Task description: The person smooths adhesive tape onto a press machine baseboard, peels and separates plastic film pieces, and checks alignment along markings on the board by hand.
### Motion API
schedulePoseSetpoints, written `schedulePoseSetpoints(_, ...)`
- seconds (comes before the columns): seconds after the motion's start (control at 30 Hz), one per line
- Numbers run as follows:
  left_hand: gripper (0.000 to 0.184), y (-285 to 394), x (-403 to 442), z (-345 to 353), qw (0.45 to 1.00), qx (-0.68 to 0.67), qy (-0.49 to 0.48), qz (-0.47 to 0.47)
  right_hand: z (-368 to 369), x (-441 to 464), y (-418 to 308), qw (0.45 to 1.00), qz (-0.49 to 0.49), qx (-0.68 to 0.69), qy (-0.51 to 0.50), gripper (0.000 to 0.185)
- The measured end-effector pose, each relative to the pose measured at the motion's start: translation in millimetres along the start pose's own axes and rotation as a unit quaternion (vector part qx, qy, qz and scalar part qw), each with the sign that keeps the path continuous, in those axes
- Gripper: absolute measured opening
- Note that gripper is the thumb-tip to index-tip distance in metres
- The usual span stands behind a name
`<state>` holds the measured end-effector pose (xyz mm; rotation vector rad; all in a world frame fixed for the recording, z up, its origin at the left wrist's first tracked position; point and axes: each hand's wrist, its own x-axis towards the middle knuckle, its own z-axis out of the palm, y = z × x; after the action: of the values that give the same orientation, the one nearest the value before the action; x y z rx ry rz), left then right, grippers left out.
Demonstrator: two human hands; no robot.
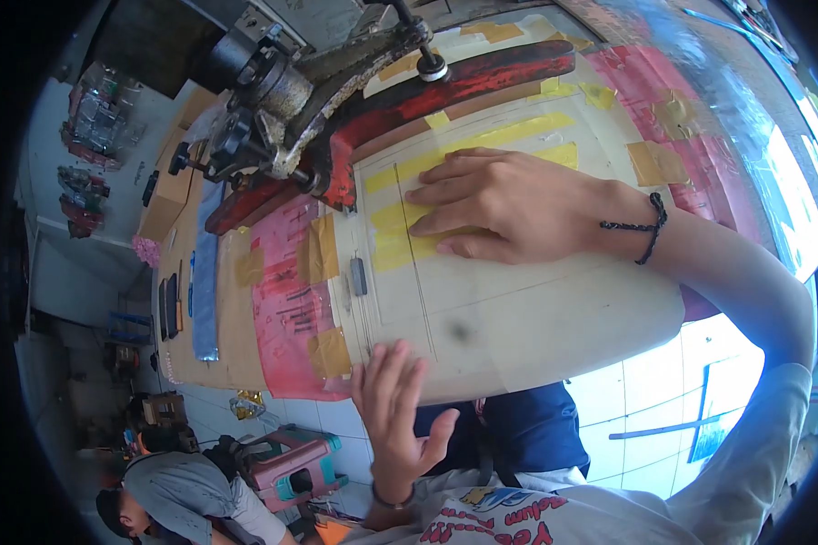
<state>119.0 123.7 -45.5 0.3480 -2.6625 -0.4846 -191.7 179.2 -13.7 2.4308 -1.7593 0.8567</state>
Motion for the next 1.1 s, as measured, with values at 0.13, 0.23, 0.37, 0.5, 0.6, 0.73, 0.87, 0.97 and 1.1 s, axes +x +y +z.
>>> schedulePoseSetpoints(0.13,0.052,-13.3,-35.2,34.3,0.992,0.007,0.127,-0.007,-2.3,1.7,-0.6,1.000,0.012,-0.011,-0.021,0.032)
schedulePoseSetpoints(0.23,0.051,-40.2,-45.3,48.8,0.985,0.072,0.137,0.070,-2.1,2.7,-3.2,0.999,0.033,-0.017,-0.036,0.033)
schedulePoseSetpoints(0.37,0.051,-49.2,-40.8,67.1,0.974,0.048,0.199,0.096,-2.1,3.4,-5.3,0.997,0.056,-0.017,-0.053,0.035)
schedulePoseSetpoints(0.5,0.044,-57.3,-35.2,79.9,0.960,0.032,0.253,0.114,-4.7,5.3,-7.2,0.996,0.065,-0.014,-0.064,0.036)
schedulePoseSetpoints(0.6,0.044,-57.8,-33.6,84.8,0.957,0.022,0.266,0.112,-5.4,6.4,-7.6,0.996,0.057,-0.023,-0.065,0.037)
schedulePoseSetpoints(0.73,0.047,-57.9,-32.6,87.3,0.956,0.018,0.272,0.106,-5.9,7.6,-6.7,0.995,0.058,-0.025,-0.071,0.037)
schedulePoseSetpoints(0.87,0.055,-59.9,-34.2,83.3,0.957,0.055,0.259,0.122,-4.8,7.1,-7.3,0.995,0.056,-0.028,-0.075,0.038)
schedulePoseSetpoints(0.97,0.060,-59.6,-34.1,82.2,0.956,0.075,0.252,0.127,-5.6,8.0,-5.5,0.995,0.051,-0.035,-0.077,0.038)
schedulePoseSetpoints(1.1,0.062,-54.6,-33.2,80.2,0.959,0.067,0.252,0.112,-3.9,6.9,-5.0,0.996,0.057,-0.026,-0.068,0.037)
